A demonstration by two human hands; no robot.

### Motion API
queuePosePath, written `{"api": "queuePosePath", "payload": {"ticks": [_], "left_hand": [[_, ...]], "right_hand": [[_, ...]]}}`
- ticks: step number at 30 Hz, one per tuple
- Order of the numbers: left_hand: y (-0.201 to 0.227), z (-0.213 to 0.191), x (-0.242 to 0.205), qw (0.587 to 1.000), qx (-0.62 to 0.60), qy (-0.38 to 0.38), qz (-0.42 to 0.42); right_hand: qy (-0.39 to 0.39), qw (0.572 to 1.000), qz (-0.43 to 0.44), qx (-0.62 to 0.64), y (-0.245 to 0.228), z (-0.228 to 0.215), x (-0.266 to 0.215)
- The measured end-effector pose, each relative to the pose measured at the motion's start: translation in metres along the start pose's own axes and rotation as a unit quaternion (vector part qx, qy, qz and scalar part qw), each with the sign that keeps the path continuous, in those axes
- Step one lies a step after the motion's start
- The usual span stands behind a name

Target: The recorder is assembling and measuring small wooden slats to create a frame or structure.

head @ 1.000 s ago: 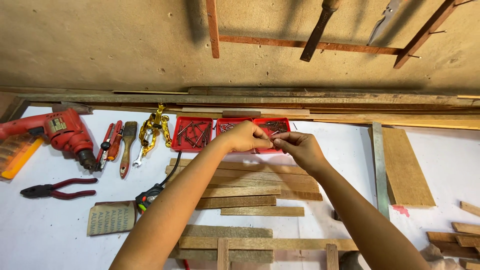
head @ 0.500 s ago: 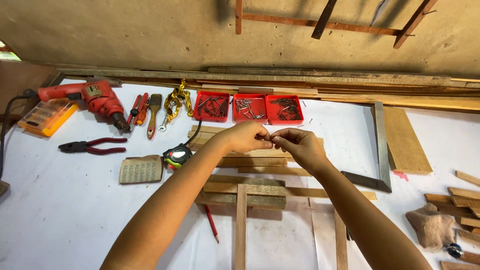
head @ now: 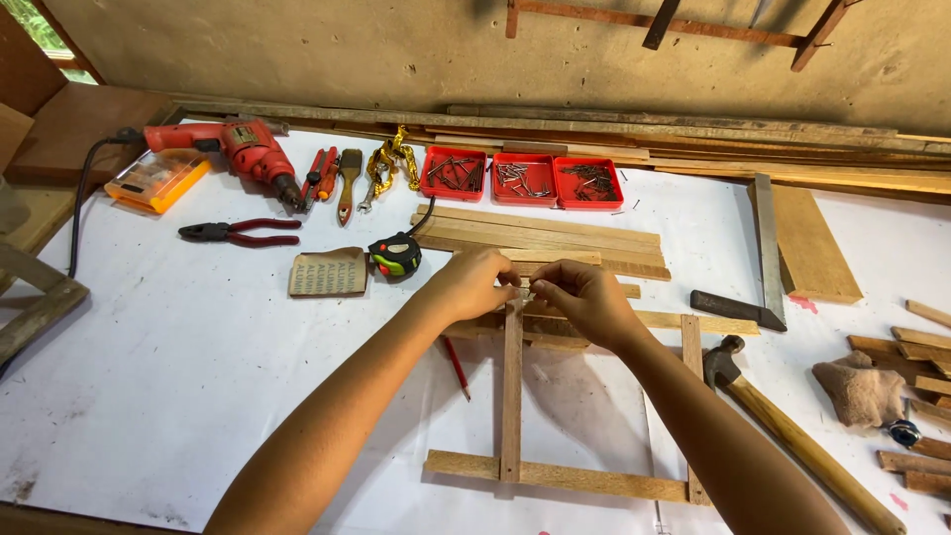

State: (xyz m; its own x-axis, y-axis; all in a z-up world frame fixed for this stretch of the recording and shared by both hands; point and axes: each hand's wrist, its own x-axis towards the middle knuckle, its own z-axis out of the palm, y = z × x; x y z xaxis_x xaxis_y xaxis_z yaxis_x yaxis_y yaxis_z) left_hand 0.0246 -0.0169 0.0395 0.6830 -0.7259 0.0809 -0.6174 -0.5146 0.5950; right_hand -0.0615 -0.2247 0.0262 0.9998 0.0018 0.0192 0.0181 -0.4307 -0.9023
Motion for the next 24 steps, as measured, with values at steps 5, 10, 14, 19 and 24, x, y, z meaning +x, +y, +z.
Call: {"api": "queuePosePath", "payload": {"ticks": [5,10,14,19,24], "left_hand": [[0.001,0.012,-0.010,1.000,0.007,-0.002,-0.021],[-0.015,0.025,0.002,1.000,-0.007,-0.005,-0.027],[-0.026,0.028,0.011,1.000,-0.023,-0.004,-0.015],[-0.024,0.020,0.012,0.996,-0.074,-0.032,-0.034],[-0.037,0.031,0.008,0.993,-0.104,-0.011,-0.052]], "right_hand": [[-0.026,0.997,0.002,0.067,0.003,0.013,-0.003],[-0.034,0.999,0.008,0.020,0.003,0.014,0.004],[-0.020,0.998,0.034,0.057,0.004,0.010,0.007],[-0.005,0.997,0.052,0.052,0.000,0.009,0.000],[-0.012,0.986,-0.098,-0.135,0.009,0.008,-0.009]]}}
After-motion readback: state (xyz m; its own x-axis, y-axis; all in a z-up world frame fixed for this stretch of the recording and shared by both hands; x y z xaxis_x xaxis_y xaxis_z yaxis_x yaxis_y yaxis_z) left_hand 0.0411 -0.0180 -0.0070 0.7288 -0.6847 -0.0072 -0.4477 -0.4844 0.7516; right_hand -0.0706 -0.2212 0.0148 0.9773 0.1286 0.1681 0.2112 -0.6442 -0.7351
